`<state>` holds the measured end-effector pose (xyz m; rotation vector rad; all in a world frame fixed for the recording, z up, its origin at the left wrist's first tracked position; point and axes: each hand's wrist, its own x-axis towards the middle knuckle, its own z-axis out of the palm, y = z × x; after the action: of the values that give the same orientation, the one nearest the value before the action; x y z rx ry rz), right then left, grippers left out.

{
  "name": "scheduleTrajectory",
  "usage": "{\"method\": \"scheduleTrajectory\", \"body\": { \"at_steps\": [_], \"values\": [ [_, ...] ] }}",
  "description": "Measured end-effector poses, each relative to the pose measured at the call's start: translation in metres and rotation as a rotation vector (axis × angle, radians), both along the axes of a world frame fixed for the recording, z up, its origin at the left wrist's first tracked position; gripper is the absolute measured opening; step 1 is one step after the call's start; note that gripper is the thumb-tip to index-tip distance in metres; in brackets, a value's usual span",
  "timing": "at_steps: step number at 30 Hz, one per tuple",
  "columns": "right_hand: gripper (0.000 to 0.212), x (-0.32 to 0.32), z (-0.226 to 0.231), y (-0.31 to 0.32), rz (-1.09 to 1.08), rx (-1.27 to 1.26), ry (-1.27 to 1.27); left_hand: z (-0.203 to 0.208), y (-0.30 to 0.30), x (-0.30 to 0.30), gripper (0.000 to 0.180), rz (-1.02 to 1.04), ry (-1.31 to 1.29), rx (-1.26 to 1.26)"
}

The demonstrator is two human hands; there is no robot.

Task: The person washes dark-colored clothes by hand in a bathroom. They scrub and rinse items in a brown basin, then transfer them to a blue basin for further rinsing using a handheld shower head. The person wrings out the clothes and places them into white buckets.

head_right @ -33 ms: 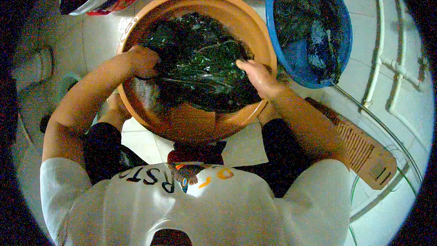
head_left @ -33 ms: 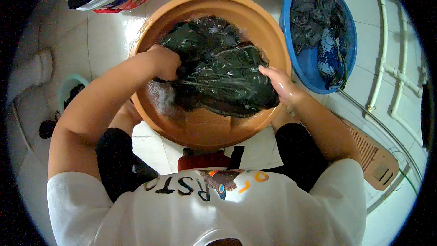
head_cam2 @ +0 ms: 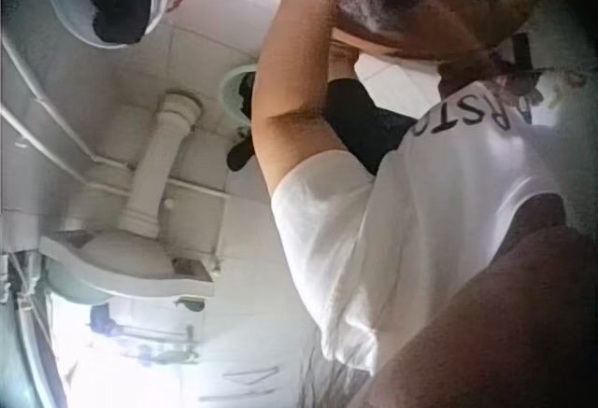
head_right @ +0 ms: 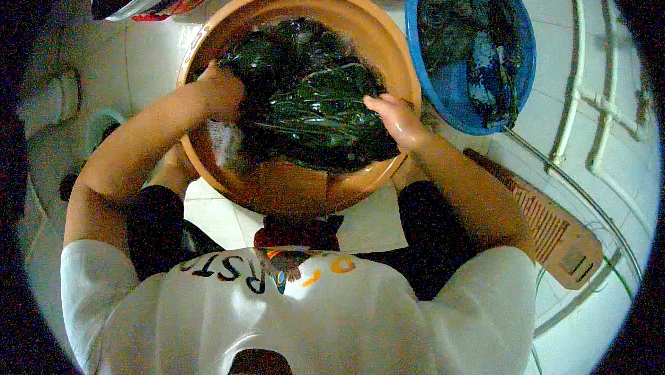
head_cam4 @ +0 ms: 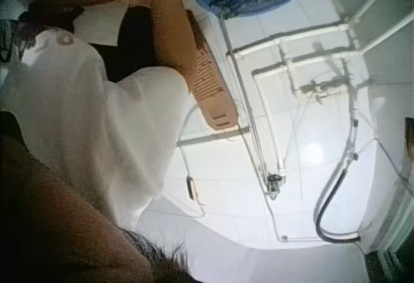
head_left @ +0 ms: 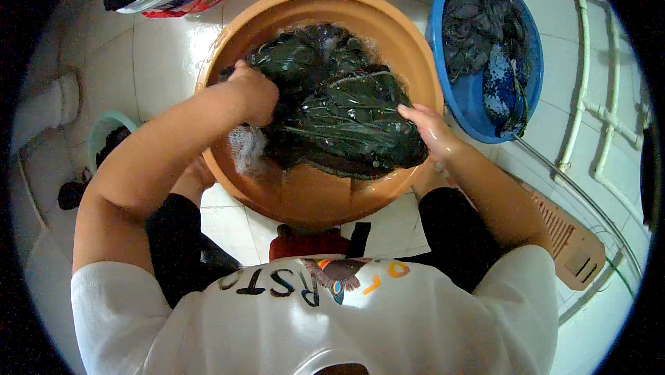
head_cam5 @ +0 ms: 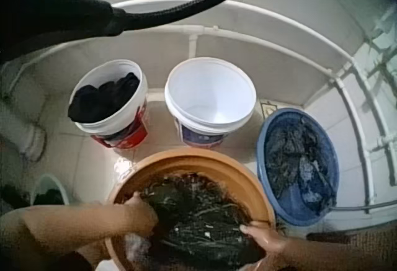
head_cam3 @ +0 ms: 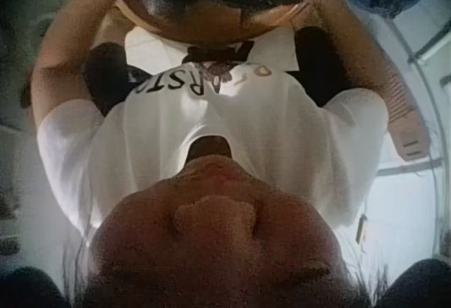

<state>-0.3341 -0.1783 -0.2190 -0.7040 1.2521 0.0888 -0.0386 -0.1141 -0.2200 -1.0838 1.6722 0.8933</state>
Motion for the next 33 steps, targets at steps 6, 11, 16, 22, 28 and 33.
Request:
{"method": "scheduleTrajectory", "body": {
  "at_steps": [6, 11, 16, 22, 28, 33],
  "values": [
    [0.044, 0.009, -0.004, -0.002, 0.769, -1.403, 0.475, -0.035, 0.029, -0.036, 0.057, 0.281, 0.615, -0.814],
    [0.081, 0.061, -0.042, 0.016, 1.029, -1.468, 0.321, -0.064, 0.030, -0.036, 0.115, 0.504, 0.222, -0.584],
    [0.095, 0.071, -0.092, 0.019, 1.252, -1.312, 0.489, -0.102, 0.044, -0.035, 0.106, 0.618, 0.175, -0.543],
    [0.096, 0.084, -0.110, -0.003, 1.398, -1.227, 0.493, -0.134, 0.038, -0.033, 0.077, 0.647, 0.165, -0.528],
    [0.081, 0.085, -0.129, -0.016, 1.352, -1.263, 0.407, -0.160, 0.030, -0.030, 0.066, 0.659, 0.288, -0.394],
    [0.061, 0.098, -0.108, -0.007, 1.333, -1.303, 0.565, -0.122, -0.001, -0.029, 0.049, 0.559, 0.228, -0.350]
  ]
}}
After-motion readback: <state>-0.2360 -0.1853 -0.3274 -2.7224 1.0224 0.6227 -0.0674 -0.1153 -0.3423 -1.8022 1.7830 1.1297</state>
